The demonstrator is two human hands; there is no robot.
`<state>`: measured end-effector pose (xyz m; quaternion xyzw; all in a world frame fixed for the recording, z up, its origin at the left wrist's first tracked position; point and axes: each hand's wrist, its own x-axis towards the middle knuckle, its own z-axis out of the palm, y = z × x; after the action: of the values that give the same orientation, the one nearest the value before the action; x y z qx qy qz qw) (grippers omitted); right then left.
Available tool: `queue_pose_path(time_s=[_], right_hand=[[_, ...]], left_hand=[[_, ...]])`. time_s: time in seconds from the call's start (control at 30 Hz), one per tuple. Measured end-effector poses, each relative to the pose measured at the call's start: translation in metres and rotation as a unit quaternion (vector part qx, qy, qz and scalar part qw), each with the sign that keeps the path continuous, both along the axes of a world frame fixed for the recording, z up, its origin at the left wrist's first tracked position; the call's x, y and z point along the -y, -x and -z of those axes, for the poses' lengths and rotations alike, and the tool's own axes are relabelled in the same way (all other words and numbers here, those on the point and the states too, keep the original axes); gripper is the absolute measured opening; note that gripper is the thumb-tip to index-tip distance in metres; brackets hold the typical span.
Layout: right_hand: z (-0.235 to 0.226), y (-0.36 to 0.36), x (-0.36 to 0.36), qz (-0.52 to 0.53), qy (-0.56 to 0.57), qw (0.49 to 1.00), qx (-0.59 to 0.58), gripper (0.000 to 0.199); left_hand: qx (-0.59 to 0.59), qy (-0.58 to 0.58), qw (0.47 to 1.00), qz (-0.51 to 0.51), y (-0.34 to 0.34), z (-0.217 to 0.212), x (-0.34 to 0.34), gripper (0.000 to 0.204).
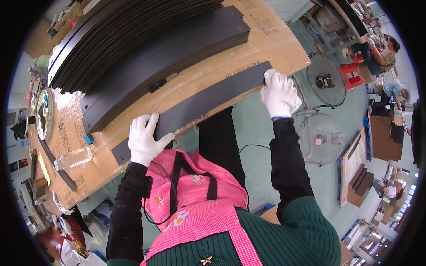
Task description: Cleaning and inspecting black metal or plastic strips at a workbench using a cloth and sponge.
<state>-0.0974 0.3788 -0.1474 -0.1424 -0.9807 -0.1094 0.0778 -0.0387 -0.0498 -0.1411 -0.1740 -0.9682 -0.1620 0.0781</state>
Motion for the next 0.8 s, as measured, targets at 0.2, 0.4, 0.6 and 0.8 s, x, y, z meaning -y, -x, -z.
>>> queue_pose_path(time_s=[0.2, 0.4, 0.6, 0.8], right_hand=[[-0.001, 0.001, 0.001, 0.004, 0.014, 0.999, 0.049, 0.042], [-0.001, 0.003, -0.002, 0.006, 0.02, 0.999, 0.041, 0.035], [-0.006, 0.002, -0.001, 0.018, 0.04, 0.998, 0.039, 0.029], [-0.008, -0.005, 0.011, 0.019, 0.04, 0.999, 0.027, 0.027]], left_hand=[[0.0, 0.003, 1.0, -0.003, 0.002, 0.0, 0.002, 0.074], [0.006, 0.004, 1.0, -0.005, 0.002, -0.005, 0.001, 0.075], [0.002, 0.001, 1.0, -0.001, 0.002, -0.004, -0.001, 0.075], [0.005, -0.002, 1.0, -0.004, 0.0, -0.007, 0.0, 0.074]])
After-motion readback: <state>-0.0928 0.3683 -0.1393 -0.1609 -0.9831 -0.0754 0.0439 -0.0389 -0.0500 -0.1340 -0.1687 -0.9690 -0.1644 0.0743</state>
